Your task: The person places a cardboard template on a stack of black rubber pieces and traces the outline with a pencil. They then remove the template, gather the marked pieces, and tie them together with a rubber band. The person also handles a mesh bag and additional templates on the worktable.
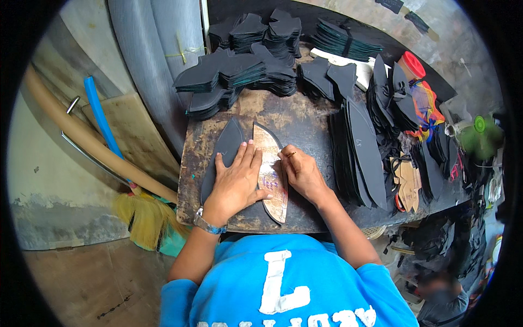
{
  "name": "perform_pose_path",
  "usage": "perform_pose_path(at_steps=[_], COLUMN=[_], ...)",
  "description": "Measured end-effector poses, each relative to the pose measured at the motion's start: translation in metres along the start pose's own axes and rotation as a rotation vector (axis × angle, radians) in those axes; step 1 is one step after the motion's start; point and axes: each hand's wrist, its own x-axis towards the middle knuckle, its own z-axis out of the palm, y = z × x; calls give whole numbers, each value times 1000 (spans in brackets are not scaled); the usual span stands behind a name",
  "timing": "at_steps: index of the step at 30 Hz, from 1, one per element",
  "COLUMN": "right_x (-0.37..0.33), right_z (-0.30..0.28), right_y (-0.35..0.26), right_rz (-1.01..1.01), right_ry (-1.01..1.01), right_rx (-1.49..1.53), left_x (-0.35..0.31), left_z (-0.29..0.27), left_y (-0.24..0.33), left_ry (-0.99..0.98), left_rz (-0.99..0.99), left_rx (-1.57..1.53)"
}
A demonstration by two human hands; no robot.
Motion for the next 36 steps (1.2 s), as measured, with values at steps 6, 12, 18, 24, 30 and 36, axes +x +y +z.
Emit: perform_pose_path(at_steps=[6,12,18,24,30,36], right_x=[7,12,2,-1,-3,-4], right_z=[-5,11,12,15,9,14], right_y=[7,19,18,15,12,22], right_rz=[474,195,243,213,255,307], right_ry=[14,-11,145,199,170,176], right_rx=[286,212,300,296,412,-142], left_x=[1,1,-4,-6,-1,1], left_z=[1,8,20,25,33,40], left_y=[0,-6,-13,-9,1,6], left_ry=[6,27,84,134,206,325], left_rz=[-2,1,19,14,-41,-72], left_rx=[15,-37,-185,-148,-25,26])
